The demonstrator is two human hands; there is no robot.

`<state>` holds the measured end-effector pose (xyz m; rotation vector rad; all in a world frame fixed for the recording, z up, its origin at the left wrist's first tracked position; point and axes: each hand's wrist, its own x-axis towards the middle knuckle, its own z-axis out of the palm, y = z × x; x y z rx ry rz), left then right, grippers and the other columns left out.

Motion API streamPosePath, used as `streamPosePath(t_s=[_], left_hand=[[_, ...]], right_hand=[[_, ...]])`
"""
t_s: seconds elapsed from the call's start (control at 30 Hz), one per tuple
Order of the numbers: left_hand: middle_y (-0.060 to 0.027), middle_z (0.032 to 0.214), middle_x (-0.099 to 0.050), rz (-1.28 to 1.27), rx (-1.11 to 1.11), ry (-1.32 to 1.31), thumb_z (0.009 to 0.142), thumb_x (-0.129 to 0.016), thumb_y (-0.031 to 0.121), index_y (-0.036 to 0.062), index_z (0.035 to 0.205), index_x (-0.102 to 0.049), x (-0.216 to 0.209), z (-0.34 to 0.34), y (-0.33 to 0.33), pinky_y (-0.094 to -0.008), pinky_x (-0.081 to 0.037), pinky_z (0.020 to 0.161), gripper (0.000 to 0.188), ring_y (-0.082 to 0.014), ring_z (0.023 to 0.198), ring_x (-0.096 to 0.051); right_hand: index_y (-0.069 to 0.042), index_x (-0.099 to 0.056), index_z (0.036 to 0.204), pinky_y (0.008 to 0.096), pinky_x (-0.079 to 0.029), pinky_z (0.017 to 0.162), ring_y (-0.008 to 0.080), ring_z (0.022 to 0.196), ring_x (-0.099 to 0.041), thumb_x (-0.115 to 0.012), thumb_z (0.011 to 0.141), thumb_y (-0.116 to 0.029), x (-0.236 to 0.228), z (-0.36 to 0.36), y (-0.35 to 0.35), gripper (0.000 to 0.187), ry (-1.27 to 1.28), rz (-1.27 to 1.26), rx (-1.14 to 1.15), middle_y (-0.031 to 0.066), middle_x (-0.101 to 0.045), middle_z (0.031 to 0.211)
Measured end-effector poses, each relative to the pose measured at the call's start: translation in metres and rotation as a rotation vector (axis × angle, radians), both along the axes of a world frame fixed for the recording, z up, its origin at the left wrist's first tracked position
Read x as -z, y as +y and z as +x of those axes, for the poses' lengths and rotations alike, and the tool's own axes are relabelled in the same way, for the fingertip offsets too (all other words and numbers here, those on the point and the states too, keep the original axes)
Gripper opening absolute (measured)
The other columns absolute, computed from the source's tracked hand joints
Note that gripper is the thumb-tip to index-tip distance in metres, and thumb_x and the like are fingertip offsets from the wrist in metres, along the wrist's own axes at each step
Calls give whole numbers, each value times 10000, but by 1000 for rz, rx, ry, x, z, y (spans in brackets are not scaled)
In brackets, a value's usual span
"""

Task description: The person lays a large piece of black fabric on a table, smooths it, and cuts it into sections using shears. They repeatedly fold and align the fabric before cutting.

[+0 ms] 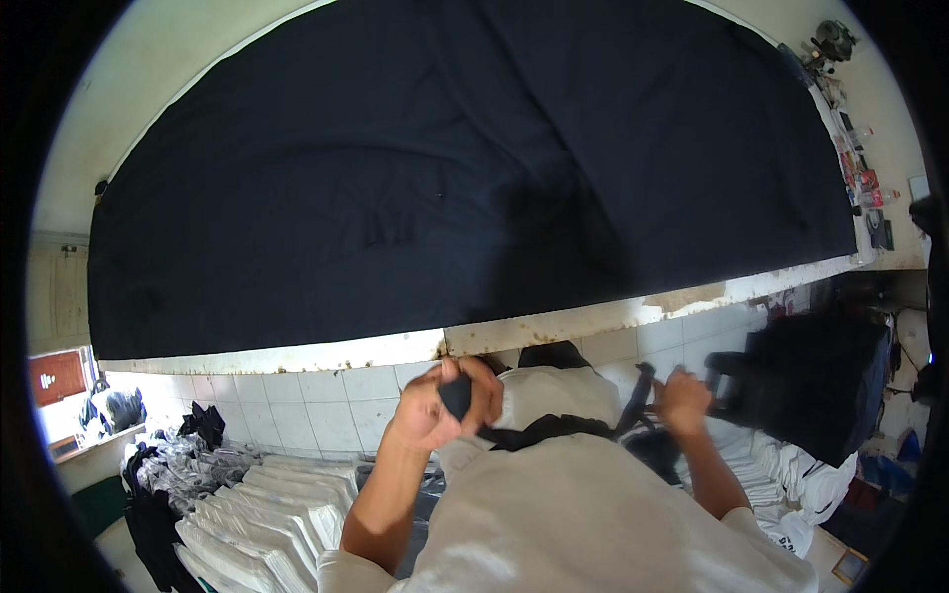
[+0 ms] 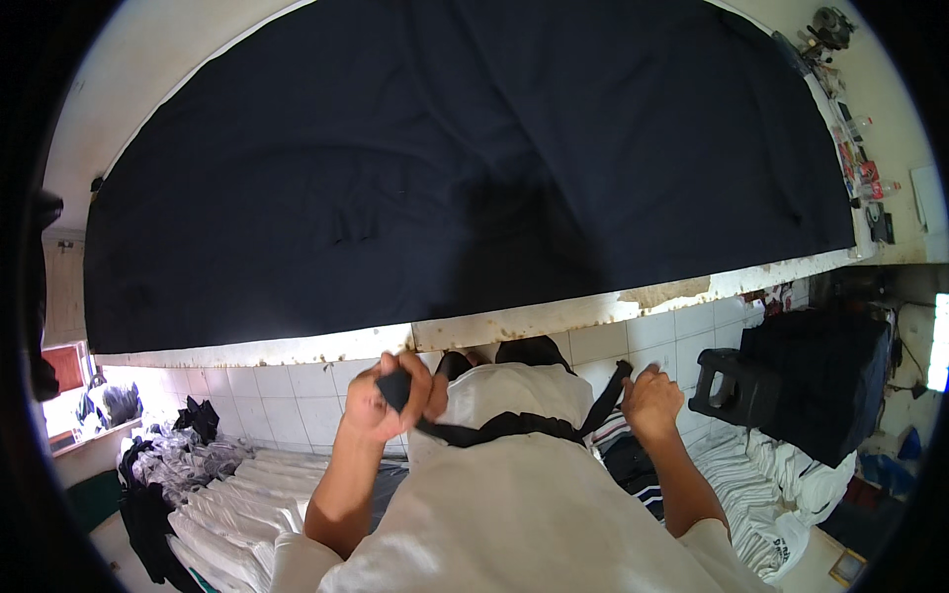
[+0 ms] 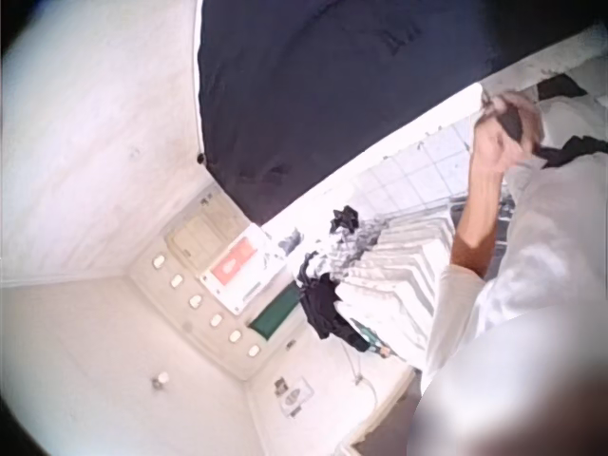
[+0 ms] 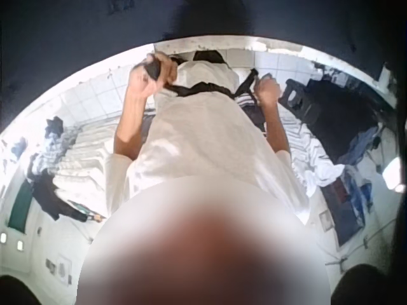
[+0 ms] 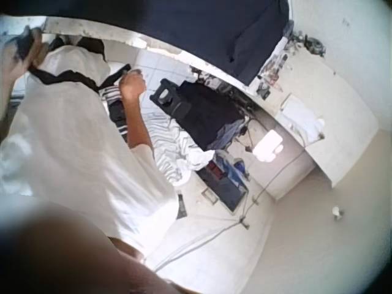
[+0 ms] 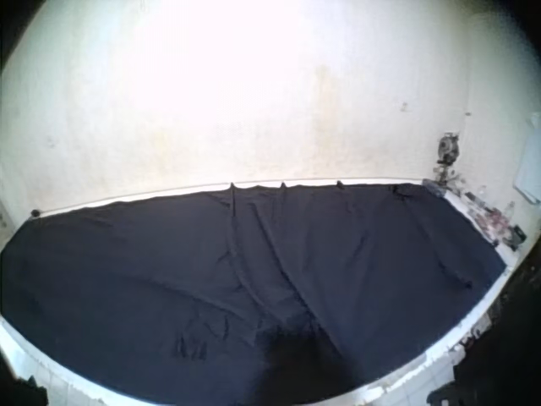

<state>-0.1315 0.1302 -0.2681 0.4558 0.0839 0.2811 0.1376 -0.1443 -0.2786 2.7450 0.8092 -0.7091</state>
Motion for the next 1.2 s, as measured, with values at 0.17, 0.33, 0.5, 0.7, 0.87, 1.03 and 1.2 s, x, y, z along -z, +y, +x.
streamPosePath(t_s=[0.17,0.33,0.5,0.7,0.87,1.03,1.2], left_hand=[[-157,850,-745,-136,557,94,1148,-528,328,-72,1437,-589,-46,-39,-2,-294,-462,459,497,-171,490,-582],[-68,859,-697,360,183,874,1070,-714,218,35,1288,-679,-11,-71,-30,-253,-500,559,287,-106,592,-570],[-36,928,-680,624,324,946,958,-842,197,35,1098,-726,2,-76,-56,-302,-529,767,244,-137,853,-602],[-110,929,-700,967,383,927,894,-891,317,0,1078,-746,-14,-54,-55,-352,-551,800,394,-205,873,-657],[-130,972,-732,986,414,857,868,-904,359,-2,1064,-762,-9,-37,-53,-371,-559,809,434,-216,885,-680],[-43,881,-697,764,563,966,875,-911,352,12,1012,-760,-8,-26,-51,-298,-518,751,396,-136,818,-626],[-104,913,-749,837,563,927,898,-867,405,11,1059,-769,-15,-20,-49,-340,-548,809,436,-189,844,-676]], right_hand=[[12,-749,1126,445,-584,864,335,944,-746,-736,966,-110,-24,-30,55,201,704,844,-114,183,-757,1070],[-2,-746,1078,392,-575,844,291,921,-724,-755,963,-175,-24,-45,110,207,1074,435,-436,158,-738,1020],[-8,-715,1090,424,-572,877,311,998,-717,-714,958,-172,-23,-55,136,211,1033,157,-802,159,-717,1069],[7,-695,1119,481,-581,939,383,1069,-711,-672,949,-156,-26,-72,154,236,866,99,-1318,204,-704,1111],[45,-742,1000,488,-597,893,426,996,-739,-710,908,-124,-23,-66,165,195,973,-21,-1226,246,-716,997],[38,-664,1195,494,-598,889,449,1035,-738,-678,912,-50,-22,-70,148,296,580,137,-1036,259,-691,1150],[16,-633,1227,494,-610,864,451,1021,-741,-690,895,-52,-7,-74,141,344,683,126,-798,247,-679,1211]])
